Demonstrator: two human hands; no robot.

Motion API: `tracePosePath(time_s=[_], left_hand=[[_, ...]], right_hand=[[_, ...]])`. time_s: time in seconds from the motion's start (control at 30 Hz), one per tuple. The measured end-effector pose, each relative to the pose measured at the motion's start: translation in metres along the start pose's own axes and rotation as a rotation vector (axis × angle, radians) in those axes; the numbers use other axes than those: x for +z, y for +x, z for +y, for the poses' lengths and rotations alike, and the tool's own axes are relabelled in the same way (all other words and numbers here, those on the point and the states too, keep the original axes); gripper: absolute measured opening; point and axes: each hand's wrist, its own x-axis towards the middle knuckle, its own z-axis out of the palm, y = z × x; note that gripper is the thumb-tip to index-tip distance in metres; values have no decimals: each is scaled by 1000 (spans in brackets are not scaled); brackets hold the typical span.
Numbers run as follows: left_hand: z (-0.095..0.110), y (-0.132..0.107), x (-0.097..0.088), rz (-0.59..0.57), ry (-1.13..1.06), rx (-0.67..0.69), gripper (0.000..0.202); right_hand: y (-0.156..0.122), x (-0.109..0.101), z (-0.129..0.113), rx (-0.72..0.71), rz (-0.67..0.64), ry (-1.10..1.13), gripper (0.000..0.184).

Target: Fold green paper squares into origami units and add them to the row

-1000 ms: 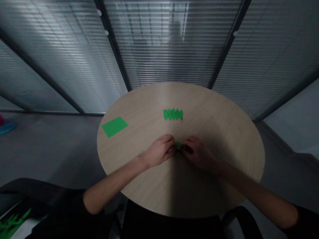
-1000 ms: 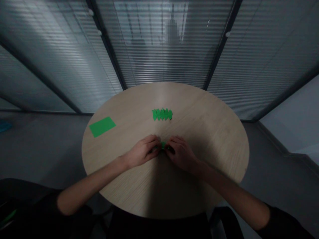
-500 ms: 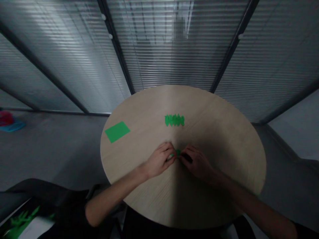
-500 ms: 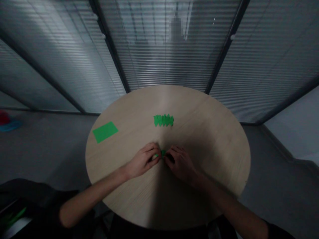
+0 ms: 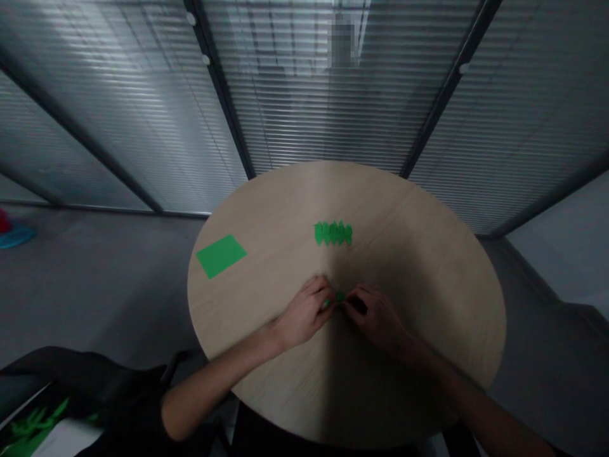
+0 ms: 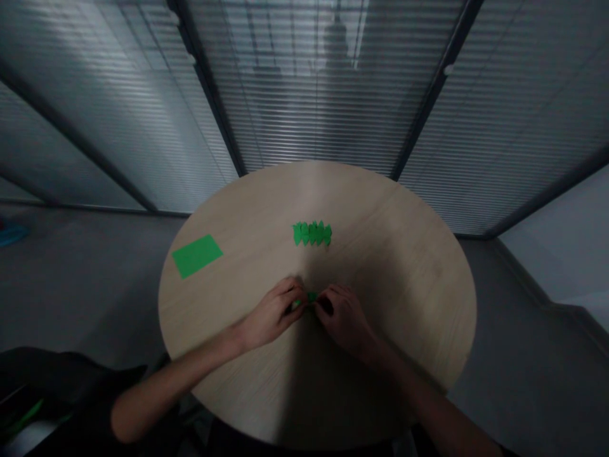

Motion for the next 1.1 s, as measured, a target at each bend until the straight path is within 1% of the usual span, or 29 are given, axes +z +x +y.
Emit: tracePosePath(time_s=[0.2,0.37,0.53,0.67,0.8,0.93,1.1], left_hand=[[3,-1,0,-29,30,-26,12],[0,0,1,5,-33,-45,9],[-2,0,2,25,-97,-45,8],[-3,0,3,36,-128,-56,6],[-2,1,2,24,-122,-76,6],[-1,1,3,37,-116,-72,6],[0,2,5,32,-108,-79,6]], right_hand=[[1,-2,-1,19,-40,-11,10],[2,-3,-4,32,-87,-60,9],[2,-1,-5,42,-83,-60,8],[4,-2,-6,84,-64,-28,9],[5,-4,-8,108,-62,-35,13],[7,-4,-10,122,-82,-62,13],[6,-2,-8,108,-93,-106,14]])
